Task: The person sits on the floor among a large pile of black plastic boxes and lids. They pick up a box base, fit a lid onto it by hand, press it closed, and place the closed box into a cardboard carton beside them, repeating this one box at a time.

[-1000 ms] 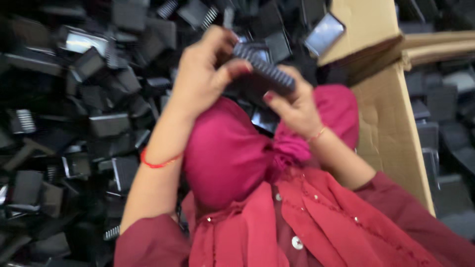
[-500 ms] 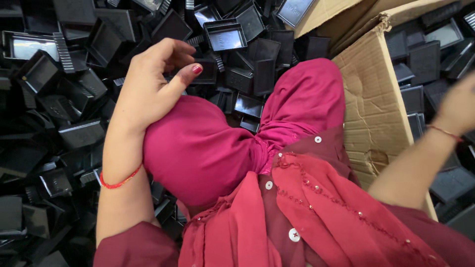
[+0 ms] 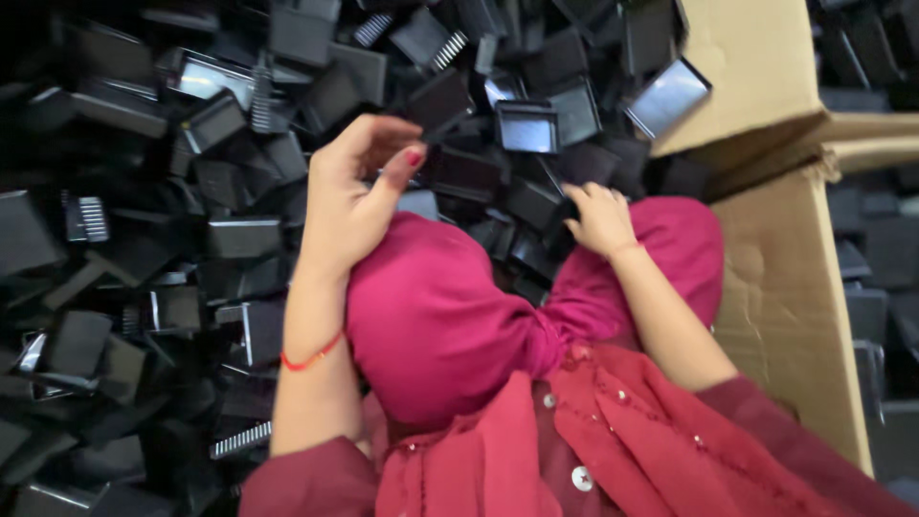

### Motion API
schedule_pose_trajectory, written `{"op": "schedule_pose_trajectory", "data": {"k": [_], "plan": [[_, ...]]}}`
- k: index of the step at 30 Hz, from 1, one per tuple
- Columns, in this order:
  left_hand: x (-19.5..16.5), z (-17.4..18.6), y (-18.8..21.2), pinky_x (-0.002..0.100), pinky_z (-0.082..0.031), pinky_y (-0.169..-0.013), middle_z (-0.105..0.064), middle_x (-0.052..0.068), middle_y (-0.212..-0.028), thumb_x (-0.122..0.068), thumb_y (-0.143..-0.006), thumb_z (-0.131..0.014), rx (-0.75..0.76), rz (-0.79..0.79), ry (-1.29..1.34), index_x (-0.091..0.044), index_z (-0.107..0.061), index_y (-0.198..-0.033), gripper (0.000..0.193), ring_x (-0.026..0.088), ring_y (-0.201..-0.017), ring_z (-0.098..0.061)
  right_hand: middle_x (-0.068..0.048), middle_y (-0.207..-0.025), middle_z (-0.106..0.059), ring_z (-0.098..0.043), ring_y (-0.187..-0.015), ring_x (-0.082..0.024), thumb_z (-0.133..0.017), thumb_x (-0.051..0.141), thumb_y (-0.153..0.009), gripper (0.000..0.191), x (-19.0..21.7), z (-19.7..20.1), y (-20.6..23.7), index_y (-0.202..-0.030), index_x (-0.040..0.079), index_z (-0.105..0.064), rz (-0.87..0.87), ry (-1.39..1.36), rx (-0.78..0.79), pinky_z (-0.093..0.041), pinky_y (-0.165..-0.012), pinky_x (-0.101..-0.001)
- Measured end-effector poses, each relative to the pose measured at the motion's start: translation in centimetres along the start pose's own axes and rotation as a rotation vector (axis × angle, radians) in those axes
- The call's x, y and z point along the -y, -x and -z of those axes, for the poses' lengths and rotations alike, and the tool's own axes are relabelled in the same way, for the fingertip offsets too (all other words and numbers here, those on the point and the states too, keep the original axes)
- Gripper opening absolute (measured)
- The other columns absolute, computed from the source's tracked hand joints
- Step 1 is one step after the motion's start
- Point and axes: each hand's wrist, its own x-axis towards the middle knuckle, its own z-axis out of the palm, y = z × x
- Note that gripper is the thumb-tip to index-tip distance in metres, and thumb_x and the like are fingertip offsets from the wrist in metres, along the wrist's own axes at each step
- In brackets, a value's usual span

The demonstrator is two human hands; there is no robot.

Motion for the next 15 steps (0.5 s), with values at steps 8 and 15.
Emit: {"op": "schedule_pose_trajectory", "data": {"k": [8, 15], "plan": [[13.8, 0.5, 3.5, 0.023, -0.056, -0.082, -0.074, 0.005, -0.097, -0.018, -0.105, -0.066, -0.390, 0.251, 0.191, 0.001, -0.067, -0.109, 0.019, 0.009, -0.089, -0.069, -0.012, -0.121, -0.070, -0.070, -0.110, -0.030, -0.061, 0.016, -0.100, 0.028, -3.2, -2.4, -0.7, -0.127, 0.010, -0.064, -0.356, -1.646, -0.004, -0.058, -0.092, -0.0496], [16.5, 0.7, 2.9, 0.024, -0.054, -0.074, -0.075, 0.005, -0.090, -0.016, -0.099, -0.070, -0.369, 0.379, -0.109, 0.000, -0.069, -0.106, 0.018, 0.008, -0.082, -0.069, -0.019, -0.148, -0.058, -0.061, -0.129, -0.040, -0.059, 0.010, -0.094, 0.044, -2.6, -7.1, -1.0, -0.137, 0.003, -0.060, -0.313, -2.661, 0.539, -0.051, -0.098, -0.0541]]}}
